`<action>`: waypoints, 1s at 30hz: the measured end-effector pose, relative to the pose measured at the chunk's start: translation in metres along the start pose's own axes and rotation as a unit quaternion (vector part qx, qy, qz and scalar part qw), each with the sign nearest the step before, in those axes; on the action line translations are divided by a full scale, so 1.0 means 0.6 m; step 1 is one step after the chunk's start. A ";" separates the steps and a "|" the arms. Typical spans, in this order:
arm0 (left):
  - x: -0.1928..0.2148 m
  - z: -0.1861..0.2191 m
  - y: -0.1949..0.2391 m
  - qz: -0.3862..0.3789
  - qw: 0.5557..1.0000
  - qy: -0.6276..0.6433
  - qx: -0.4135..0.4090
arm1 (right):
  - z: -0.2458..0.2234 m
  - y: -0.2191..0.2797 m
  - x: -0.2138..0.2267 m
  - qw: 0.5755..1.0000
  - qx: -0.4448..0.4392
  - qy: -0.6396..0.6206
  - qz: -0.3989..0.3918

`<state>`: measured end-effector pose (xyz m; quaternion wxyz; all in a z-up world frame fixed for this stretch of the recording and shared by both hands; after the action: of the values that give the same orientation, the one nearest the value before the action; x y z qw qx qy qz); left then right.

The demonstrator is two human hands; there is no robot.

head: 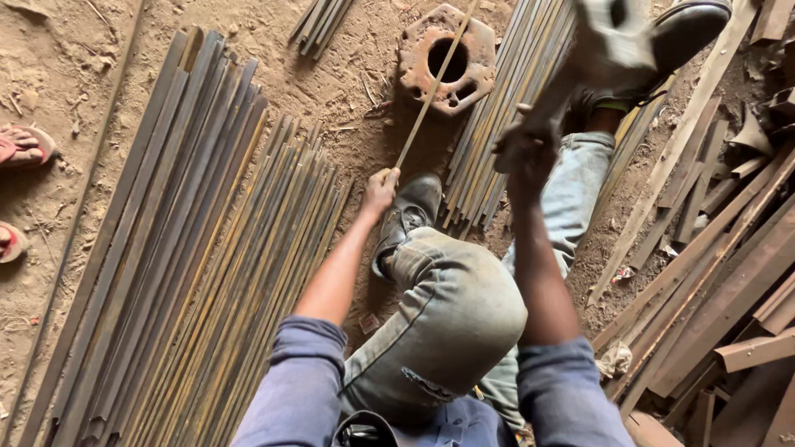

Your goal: The person sits on the ground and repeatedly strikes metal rods with a hammer. They place each rod into a hole in a metal fixture to stabilize it before hammering. The person handles the rods one by one, striking them multiple times before moving to the next.

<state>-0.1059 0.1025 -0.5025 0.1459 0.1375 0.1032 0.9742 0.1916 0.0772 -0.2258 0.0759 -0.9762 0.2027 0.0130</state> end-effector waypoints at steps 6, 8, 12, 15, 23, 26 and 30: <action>0.019 -0.006 0.067 0.011 1.000 0.004 -0.026 | 0.196 0.025 -0.016 0.936 -0.323 0.132 0.044; 0.038 0.020 0.071 0.040 0.990 -0.061 -0.117 | 0.148 -0.016 -0.012 0.971 -0.223 0.029 0.084; 0.059 -0.033 0.158 0.001 0.997 0.024 -0.072 | 0.011 -0.076 0.009 0.995 -0.033 0.034 0.083; 0.086 -0.081 0.251 -0.035 0.996 0.080 0.025 | -0.062 -0.087 0.001 0.989 0.140 0.026 0.050; 0.124 -0.065 0.340 0.004 0.997 0.012 -0.080 | 0.247 0.060 0.006 0.926 -0.325 0.181 0.061; 0.121 -0.029 0.285 0.012 0.990 0.010 -0.142 | 0.238 0.062 0.025 0.914 -0.303 0.241 0.116; 0.087 0.039 0.236 -0.068 0.991 0.071 0.089 | 0.253 0.119 0.057 0.874 -0.338 0.325 0.126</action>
<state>-0.1831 -0.0101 -0.4339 0.1917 0.0734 0.2090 0.9561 0.1951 0.0222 -0.3882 -0.3310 -0.8579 0.3202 -0.2279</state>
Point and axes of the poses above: each hand's wrist, its own y-axis away from the middle knuckle, its own x-axis out of the back of the hand, z = x × y, the point moved 10 cm from there along -y, towards the middle knuckle, and after that the axes turned 10 degrees about -x, right-handed, at the moved point
